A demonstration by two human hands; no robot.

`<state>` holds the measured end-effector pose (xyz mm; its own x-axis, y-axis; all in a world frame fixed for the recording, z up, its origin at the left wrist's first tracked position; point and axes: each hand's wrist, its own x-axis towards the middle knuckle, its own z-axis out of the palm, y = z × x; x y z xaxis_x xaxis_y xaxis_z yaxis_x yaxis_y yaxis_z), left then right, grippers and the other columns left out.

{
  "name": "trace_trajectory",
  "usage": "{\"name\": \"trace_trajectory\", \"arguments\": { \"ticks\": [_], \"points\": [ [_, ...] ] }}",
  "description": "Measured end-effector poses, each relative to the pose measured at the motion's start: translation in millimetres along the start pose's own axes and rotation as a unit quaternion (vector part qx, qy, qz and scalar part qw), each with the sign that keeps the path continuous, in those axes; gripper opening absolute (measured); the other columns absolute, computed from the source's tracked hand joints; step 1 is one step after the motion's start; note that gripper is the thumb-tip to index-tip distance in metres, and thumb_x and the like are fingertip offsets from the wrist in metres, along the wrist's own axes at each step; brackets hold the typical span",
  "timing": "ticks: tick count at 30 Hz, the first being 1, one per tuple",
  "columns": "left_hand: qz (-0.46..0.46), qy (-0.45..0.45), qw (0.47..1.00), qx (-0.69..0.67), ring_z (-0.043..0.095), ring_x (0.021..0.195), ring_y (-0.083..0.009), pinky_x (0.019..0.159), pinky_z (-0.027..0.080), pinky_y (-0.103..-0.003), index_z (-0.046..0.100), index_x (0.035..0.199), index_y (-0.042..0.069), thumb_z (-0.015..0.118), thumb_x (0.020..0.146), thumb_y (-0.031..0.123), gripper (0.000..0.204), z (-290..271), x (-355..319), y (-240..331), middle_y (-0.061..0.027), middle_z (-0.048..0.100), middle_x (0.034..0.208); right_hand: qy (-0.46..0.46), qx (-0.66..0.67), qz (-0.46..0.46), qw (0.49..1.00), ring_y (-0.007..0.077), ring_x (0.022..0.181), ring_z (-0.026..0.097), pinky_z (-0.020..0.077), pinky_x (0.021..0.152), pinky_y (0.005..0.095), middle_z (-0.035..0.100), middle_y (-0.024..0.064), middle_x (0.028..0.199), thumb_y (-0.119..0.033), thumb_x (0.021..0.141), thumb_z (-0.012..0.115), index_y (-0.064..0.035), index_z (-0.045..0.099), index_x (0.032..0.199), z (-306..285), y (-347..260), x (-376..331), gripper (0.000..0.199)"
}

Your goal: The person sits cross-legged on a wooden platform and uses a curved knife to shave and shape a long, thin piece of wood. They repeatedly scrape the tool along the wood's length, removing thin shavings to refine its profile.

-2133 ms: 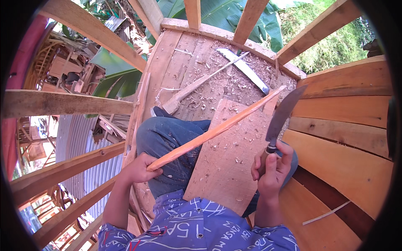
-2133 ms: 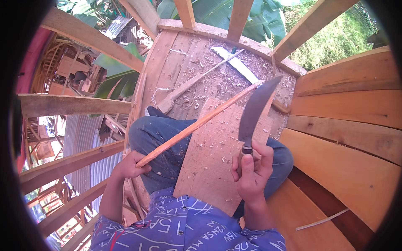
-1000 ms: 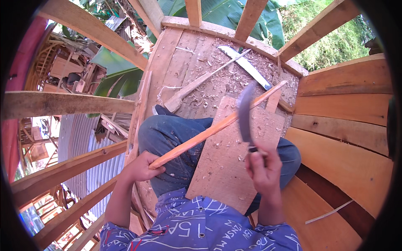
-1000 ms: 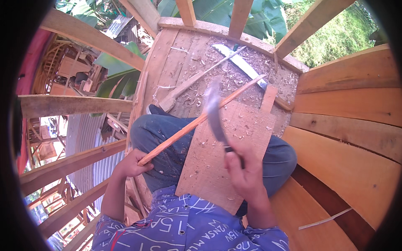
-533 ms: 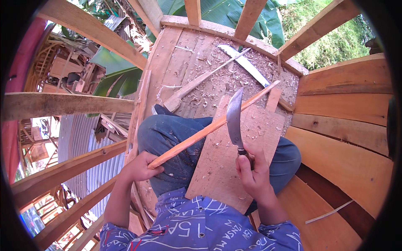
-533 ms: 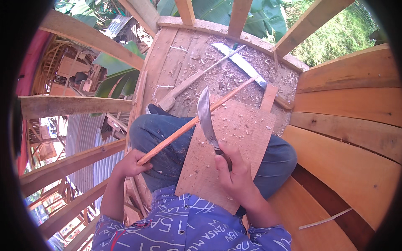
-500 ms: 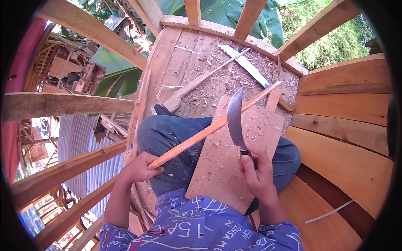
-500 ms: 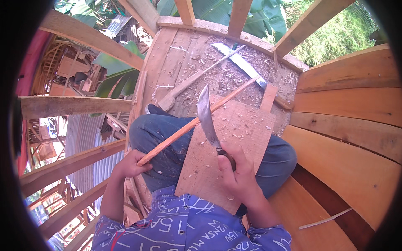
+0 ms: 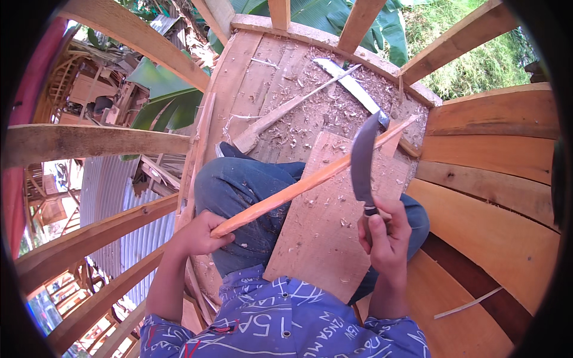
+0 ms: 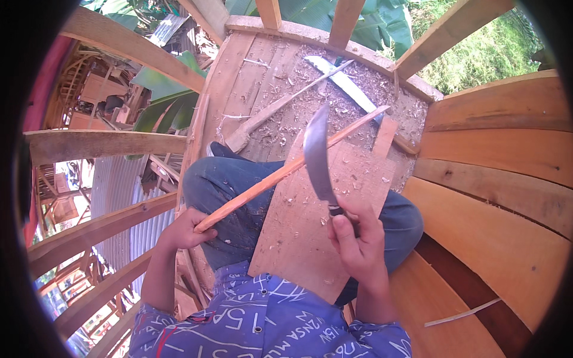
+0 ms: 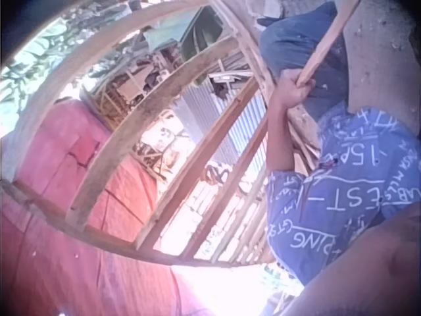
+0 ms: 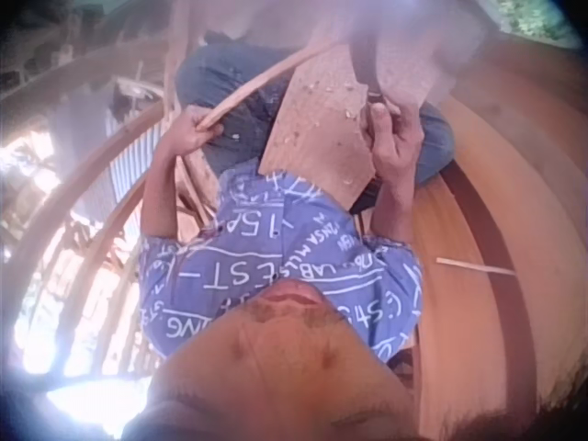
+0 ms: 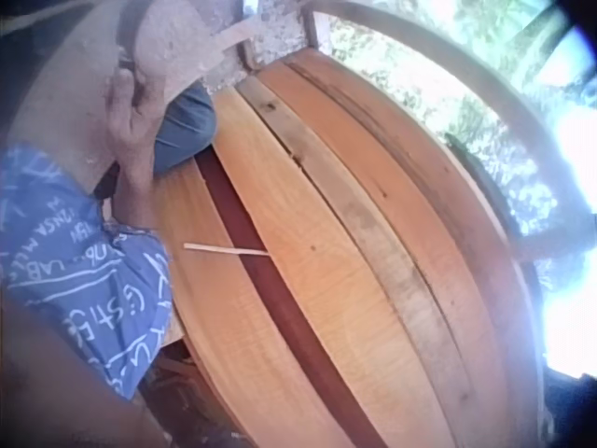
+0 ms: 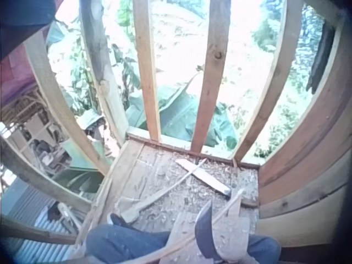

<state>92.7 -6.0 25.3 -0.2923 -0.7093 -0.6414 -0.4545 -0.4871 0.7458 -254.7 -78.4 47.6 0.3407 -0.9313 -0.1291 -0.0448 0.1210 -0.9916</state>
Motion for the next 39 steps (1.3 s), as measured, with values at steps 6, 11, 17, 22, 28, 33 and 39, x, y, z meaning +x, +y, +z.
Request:
{"name": "trace_trajectory", "arguments": {
  "ticks": [6, 11, 17, 22, 28, 33, 39],
  "points": [
    [-0.007, -0.003, 1.000, -0.013, 0.039, 0.051, -0.0072, 0.048, 0.033, -0.029, 0.051, 0.062, 0.001, 0.067, 0.076, 0.010, 0.023, 1.4, 0.1, -5.4, 0.0004, 0.043, 0.051, 0.140, 0.148, -0.008, 0.979, 0.0055, 0.050, 0.045, 0.0342, 0.043, 0.0181, 0.050, 0.0037, 0.065, -0.008, 0.098, 0.046, -0.0069, 0.042, 0.124, 12.0, -10.1, 5.3, 0.026],
    [-0.003, 0.002, 1.000, -0.008, 0.039, 0.051, -0.0065, 0.047, 0.032, -0.029, 0.050, 0.062, 0.001, 0.067, 0.076, 0.010, 0.024, 1.4, 0.7, -1.4, 0.0012, 0.042, 0.051, -0.004, 0.002, 0.032, 0.999, 0.0054, 0.055, 0.048, 0.0358, 0.046, 0.0189, 0.052, 0.0012, 0.067, -0.005, 0.096, 0.049, -0.0038, 0.047, 0.124, 8.5, 1.6, -2.3, 0.029],
    [0.005, -0.006, 1.000, -0.023, 0.038, 0.050, -0.0070, 0.047, 0.032, -0.029, 0.049, 0.062, 0.001, 0.067, 0.076, 0.010, 0.024, 0.5, 0.0, -1.6, 0.0000, 0.042, 0.051, 0.032, 0.114, -0.005, 0.993, 0.0067, 0.049, 0.045, 0.0345, 0.041, 0.0191, 0.051, 0.0059, 0.067, -0.014, 0.099, 0.046, -0.0054, 0.046, 0.126, 15.5, -3.7, -0.2, 0.028],
    [0.015, -0.005, 1.000, -0.016, 0.038, 0.050, -0.0070, 0.047, 0.033, -0.029, 0.049, 0.062, 0.001, 0.067, 0.076, 0.010, 0.024, 0.1, 0.7, -4.1, -0.0002, 0.042, 0.051, 0.165, 0.200, -0.067, 0.964, 0.0075, 0.047, 0.043, 0.0347, 0.037, 0.0193, 0.050, 0.0083, 0.068, -0.023, 0.102, 0.040, -0.0092, 0.040, 0.126, 4.3, -8.7, 9.0, 0.028],
    [0.007, -0.005, 1.000, -0.011, 0.040, 0.051, -0.0073, 0.048, 0.034, -0.029, 0.050, 0.063, 0.001, 0.067, 0.077, 0.010, 0.023, -1.0, 0.5, -4.8, -0.0014, 0.043, 0.051, -0.013, -0.002, 0.017, 1.000, 0.0055, 0.054, 0.046, 0.0343, 0.045, 0.0202, 0.051, 0.0018, 0.070, -0.004, 0.097, 0.046, -0.0051, 0.046, 0.125, 19.5, 3.1, -4.5, 0.028],
    [0.015, -0.016, 1.000, -0.015, 0.039, 0.051, -0.0067, 0.047, 0.033, -0.029, 0.049, 0.062, 0.001, 0.067, 0.077, 0.010, 0.025, -1.5, 1.0, -3.2, 0.0004, 0.042, 0.051, -0.020, 0.104, 0.029, 0.994, 0.0058, 0.051, 0.044, 0.0331, 0.042, 0.0197, 0.050, 0.0046, 0.068, -0.006, 0.098, 0.045, -0.0046, 0.046, 0.126, 5.9, -4.0, -3.9, 0.028],
    [0.019, -0.010, 1.000, -0.022, 0.038, 0.050, -0.0068, 0.047, 0.032, -0.029, 0.048, 0.062, 0.002, 0.066, 0.077, 0.010, 0.025, -0.8, 1.3, -6.6, 0.0007, 0.041, 0.051, 0.200, 0.279, -0.067, 0.937, 0.0064, 0.047, 0.042, 0.0329, 0.040, 0.0193, 0.050, 0.0079, 0.068, -0.014, 0.099, 0.046, -0.0058, 0.045, 0.125, 1.2, -15.9, 12.7, 0.027]
  ]
}}
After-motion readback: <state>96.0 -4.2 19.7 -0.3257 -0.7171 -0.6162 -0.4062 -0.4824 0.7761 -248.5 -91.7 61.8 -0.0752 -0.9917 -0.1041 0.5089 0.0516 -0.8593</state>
